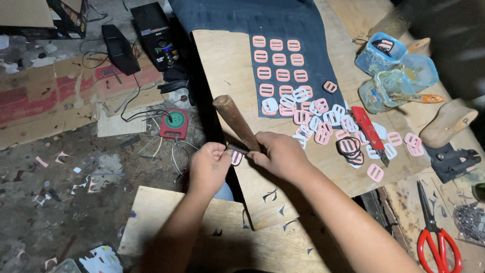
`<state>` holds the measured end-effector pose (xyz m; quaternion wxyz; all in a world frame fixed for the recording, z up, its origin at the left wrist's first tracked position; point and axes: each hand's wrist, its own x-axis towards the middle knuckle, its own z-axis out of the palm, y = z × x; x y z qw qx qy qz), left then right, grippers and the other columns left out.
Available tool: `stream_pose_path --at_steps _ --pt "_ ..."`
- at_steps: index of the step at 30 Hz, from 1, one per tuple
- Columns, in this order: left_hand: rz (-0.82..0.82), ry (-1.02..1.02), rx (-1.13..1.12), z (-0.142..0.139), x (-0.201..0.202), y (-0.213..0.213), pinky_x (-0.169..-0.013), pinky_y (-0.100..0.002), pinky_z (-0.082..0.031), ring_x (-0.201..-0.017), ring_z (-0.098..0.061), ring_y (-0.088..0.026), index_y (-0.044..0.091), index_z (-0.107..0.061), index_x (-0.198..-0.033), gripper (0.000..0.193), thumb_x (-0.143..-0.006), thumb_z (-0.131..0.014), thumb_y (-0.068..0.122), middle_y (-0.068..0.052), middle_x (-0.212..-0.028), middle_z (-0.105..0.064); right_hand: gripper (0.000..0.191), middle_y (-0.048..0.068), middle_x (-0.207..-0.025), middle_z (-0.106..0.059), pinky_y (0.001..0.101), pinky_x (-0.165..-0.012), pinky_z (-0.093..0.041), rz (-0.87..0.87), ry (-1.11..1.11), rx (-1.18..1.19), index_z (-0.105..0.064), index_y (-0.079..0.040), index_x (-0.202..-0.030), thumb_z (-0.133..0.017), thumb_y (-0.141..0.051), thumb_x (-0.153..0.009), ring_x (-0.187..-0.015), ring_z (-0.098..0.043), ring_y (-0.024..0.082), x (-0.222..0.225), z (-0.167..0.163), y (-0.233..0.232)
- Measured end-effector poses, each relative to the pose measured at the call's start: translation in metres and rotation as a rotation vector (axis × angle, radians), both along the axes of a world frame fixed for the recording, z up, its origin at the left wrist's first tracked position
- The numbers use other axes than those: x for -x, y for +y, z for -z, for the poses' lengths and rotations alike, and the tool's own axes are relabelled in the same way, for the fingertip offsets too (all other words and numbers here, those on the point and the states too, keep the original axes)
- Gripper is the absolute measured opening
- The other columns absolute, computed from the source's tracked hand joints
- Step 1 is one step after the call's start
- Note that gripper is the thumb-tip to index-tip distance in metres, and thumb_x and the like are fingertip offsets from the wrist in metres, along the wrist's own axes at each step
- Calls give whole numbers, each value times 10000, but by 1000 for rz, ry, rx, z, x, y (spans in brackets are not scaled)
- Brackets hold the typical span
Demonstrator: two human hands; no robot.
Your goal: The person uses a hammer to press small pink and white plastic pieces onto a dark sheet of material. Then, using red-handled scissors, they cut the sheet into strips and trim individual pieces around the plastic inserts.
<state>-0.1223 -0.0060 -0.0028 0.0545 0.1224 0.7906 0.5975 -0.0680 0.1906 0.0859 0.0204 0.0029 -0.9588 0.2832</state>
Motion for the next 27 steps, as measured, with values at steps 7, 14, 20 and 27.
stream_pose_path --at_steps 7,14,20,27 --pt "59 -143 31 -3 1 -2 -564 -296 -499 -592 -620 -125 -6 -685 -890 99 -902 -644 83 -97 -695 -698 280 119 -789 -693 476 -628 -501 49 -11 32 -682 -114 -908 -787 -345 -790 -767 -667 364 0 1 -2" --pt "-8 330 189 -17 -9 5 -725 -449 -544 -805 -684 -388 -5 -668 -896 86 -865 -612 52 -210 -888 -691 312 134 -804 -698 497 -642 -500 -29 -58 -38 -692 -125 -938 -808 -325 -730 -784 -667 384 22 -8 1" --pt "-31 370 193 -10 -11 2 -702 -428 -534 -786 -681 -362 -10 -684 -910 84 -883 -646 60 -198 -860 -704 293 139 -815 -695 498 -659 -499 -74 -34 -81 -668 -105 -914 -792 -333 -776 -800 -667 385 12 -7 7" --pt "64 -61 -2 -1 -2 0 -617 -278 -550 -657 -683 -120 -36 -675 -937 107 -855 -659 32 -105 -775 -740 300 141 -823 -693 490 -669 -499 -15 -57 -38 -674 -115 -918 -802 -352 -785 -809 -664 378 16 -1 3"
